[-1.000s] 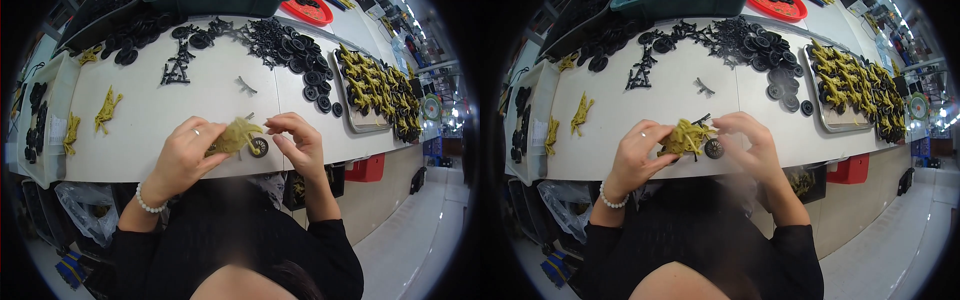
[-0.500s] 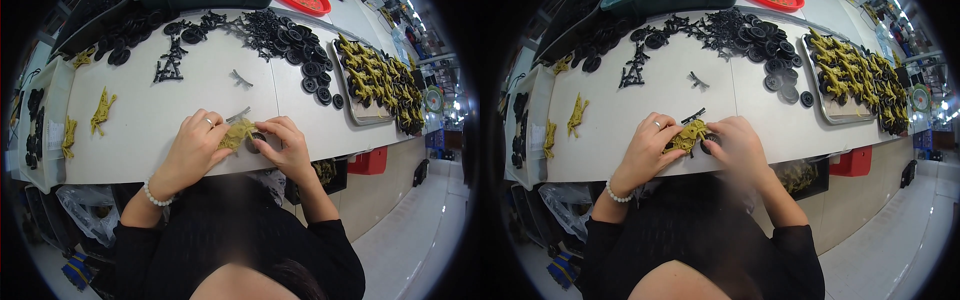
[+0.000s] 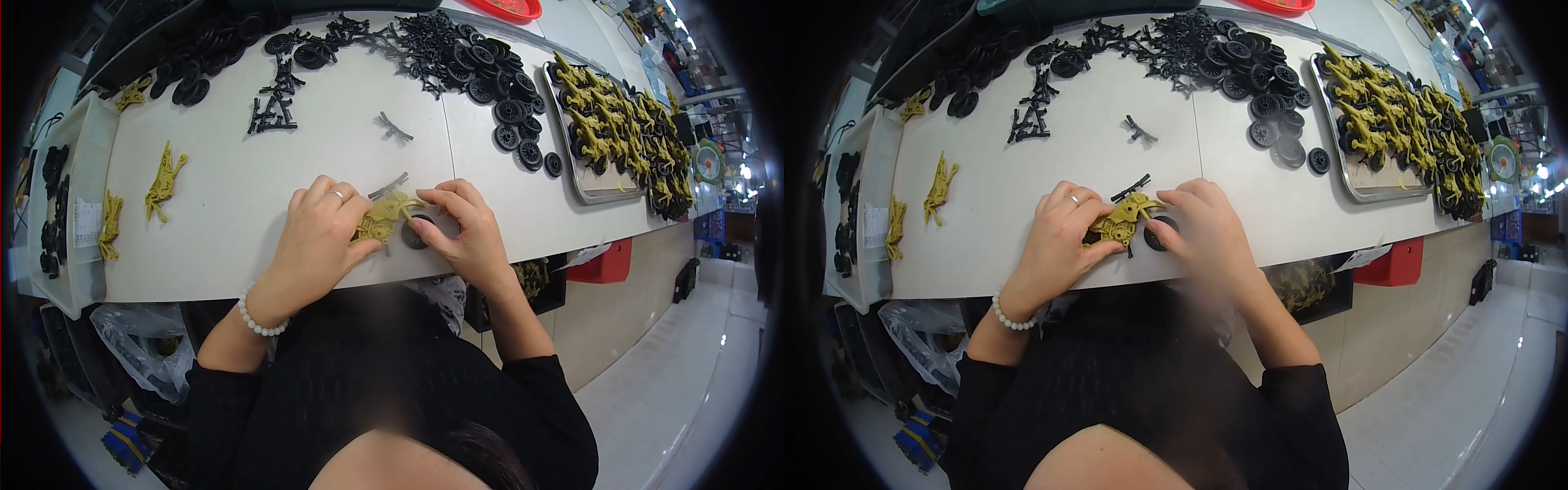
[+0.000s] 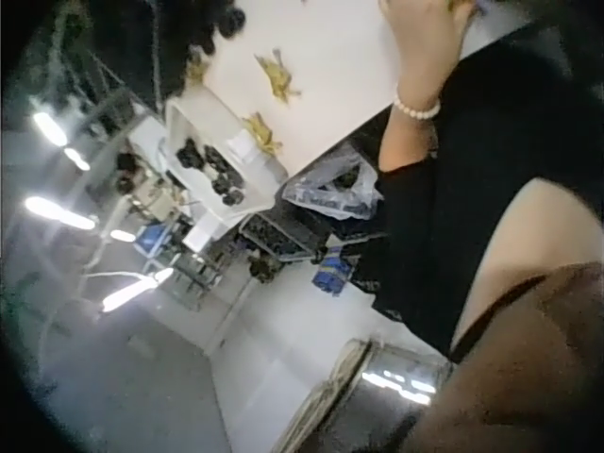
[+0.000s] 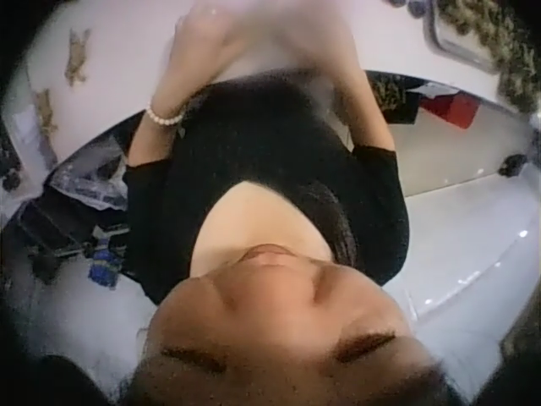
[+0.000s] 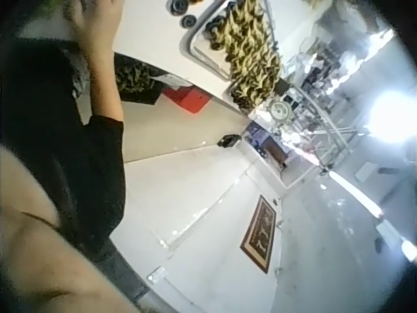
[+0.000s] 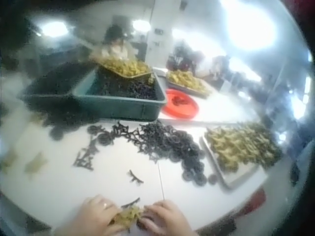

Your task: The person assembles small plastic toy motorcycles by hand, attaching toy wheels and engine parts to the toy motorcycle bodies.

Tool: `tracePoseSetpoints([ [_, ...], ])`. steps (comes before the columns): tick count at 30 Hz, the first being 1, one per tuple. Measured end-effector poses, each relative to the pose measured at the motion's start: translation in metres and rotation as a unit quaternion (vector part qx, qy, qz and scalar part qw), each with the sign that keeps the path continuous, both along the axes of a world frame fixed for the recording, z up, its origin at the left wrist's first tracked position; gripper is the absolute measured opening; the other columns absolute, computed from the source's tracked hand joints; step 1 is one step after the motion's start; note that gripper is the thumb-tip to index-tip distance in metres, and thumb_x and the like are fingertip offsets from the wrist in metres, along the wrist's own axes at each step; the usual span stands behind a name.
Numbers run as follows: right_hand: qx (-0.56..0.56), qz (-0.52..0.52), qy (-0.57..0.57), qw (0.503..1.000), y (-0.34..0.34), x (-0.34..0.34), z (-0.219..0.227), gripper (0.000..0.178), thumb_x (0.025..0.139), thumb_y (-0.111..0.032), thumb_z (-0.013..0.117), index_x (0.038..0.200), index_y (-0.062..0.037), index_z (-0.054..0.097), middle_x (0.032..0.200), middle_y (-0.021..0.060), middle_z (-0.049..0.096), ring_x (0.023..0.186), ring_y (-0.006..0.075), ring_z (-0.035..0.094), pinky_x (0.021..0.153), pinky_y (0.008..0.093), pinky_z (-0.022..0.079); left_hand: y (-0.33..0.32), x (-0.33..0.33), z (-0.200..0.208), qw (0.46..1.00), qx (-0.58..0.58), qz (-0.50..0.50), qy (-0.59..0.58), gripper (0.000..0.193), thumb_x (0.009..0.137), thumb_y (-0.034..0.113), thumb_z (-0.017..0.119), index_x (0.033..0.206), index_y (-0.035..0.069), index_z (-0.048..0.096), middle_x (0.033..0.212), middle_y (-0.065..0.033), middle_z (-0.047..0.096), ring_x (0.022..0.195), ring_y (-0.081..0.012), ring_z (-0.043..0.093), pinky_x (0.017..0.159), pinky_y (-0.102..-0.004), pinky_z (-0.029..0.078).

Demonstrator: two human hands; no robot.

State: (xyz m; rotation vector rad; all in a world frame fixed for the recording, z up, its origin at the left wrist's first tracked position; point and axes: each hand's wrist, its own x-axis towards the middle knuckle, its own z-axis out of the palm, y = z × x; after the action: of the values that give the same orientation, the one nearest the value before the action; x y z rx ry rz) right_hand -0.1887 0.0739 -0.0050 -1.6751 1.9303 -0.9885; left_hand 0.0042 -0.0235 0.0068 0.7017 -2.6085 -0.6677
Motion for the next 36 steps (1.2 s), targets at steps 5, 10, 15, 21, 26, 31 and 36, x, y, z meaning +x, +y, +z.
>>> tracePoseSetpoints([
  [5, -0.006, 0.000, 0.079, 0.997, -0.012, 0.004, 0.000, 0.028, 0.077, -0.019, 0.073, 0.095, 0.0009, 0.065, 0.095, 0.0110, 0.059, 0.088, 0.0242, 0.056, 0.076, 0.0325, 0.047, 0.002, -0.002, -0.005, 0.999, 0.031, 0.017, 0.003, 0.037, 0.066, 0.019, 0.079, 0.096, 0.005, 0.061, 0.095, -0.0051, 0.059, 0.093, -0.0237, 0.053, 0.076, -0.0375, 0.042],
  [10, -0.028, 0.004, 0.028, 0.999, -0.023, 0.009, -0.010, 0.029, 0.077, -0.027, 0.073, 0.084, 0.0001, 0.064, 0.083, 0.0106, 0.060, 0.079, 0.0287, 0.057, 0.073, 0.0369, 0.048, 0.004, -0.001, -0.010, 0.998, 0.047, 0.023, 0.035, 0.037, 0.066, 0.017, 0.079, 0.096, 0.006, 0.061, 0.095, -0.0050, 0.058, 0.092, -0.0236, 0.053, 0.075, -0.0361, 0.042],
  [15, 0.051, -0.034, -0.204, 0.977, -0.014, 0.013, -0.003, 0.029, 0.080, -0.022, 0.073, 0.093, 0.0022, 0.062, 0.086, 0.0126, 0.065, 0.078, 0.0218, 0.063, 0.071, 0.0312, 0.051, 0.005, 0.003, -0.013, 0.992, 0.095, 0.023, 0.077, 0.042, 0.066, 0.018, 0.080, 0.100, 0.003, 0.061, 0.091, -0.0072, 0.060, 0.086, -0.0257, 0.055, 0.074, -0.0354, 0.045],
  [21, 0.030, -0.044, -0.309, 0.949, -0.002, 0.015, -0.001, 0.031, 0.082, -0.013, 0.073, 0.103, 0.0041, 0.058, 0.092, 0.0081, 0.065, 0.084, 0.0111, 0.060, 0.075, 0.0233, 0.049, 0.001, 0.011, -0.005, 0.932, 0.343, 0.067, 0.100, 0.036, 0.074, 0.009, 0.078, 0.104, -0.004, 0.064, 0.092, -0.0113, 0.068, 0.083, -0.0152, 0.063, 0.076, -0.0247, 0.049],
  [26, 0.036, -0.026, -0.328, 0.944, 0.000, 0.012, 0.002, 0.025, 0.084, -0.007, 0.069, 0.103, 0.0044, 0.058, 0.092, 0.0052, 0.062, 0.086, 0.0093, 0.058, 0.078, 0.0222, 0.047, 0.008, 0.012, -0.010, 0.906, 0.396, 0.070, 0.135, 0.027, 0.076, 0.005, 0.076, 0.099, -0.005, 0.066, 0.084, -0.0092, 0.069, 0.076, -0.0115, 0.064, 0.071, -0.0220, 0.050],
  [31, 0.006, 0.073, -0.203, 0.976, 0.001, 0.009, 0.007, 0.025, 0.087, -0.015, 0.062, 0.104, 0.0049, 0.061, 0.094, 0.0086, 0.064, 0.087, 0.0148, 0.059, 0.079, 0.0284, 0.046, 0.015, 0.011, -0.010, 0.928, 0.325, 0.075, 0.168, 0.027, 0.073, 0.007, 0.077, 0.094, -0.005, 0.067, 0.085, -0.0115, 0.068, 0.070, -0.0133, 0.063, 0.064, -0.0237, 0.049],
  [36, 0.009, 0.060, -0.216, 0.975, 0.005, 0.010, 0.004, 0.025, 0.088, -0.013, 0.059, 0.106, 0.0055, 0.060, 0.098, 0.0105, 0.064, 0.090, 0.0161, 0.060, 0.082, 0.0287, 0.046, 0.016, 0.010, -0.009, 0.902, 0.387, 0.077, 0.172, 0.026, 0.076, 0.010, 0.076, 0.096, -0.005, 0.067, 0.086, -0.0115, 0.069, 0.071, -0.0128, 0.063, 0.066, -0.0232, 0.049],
])
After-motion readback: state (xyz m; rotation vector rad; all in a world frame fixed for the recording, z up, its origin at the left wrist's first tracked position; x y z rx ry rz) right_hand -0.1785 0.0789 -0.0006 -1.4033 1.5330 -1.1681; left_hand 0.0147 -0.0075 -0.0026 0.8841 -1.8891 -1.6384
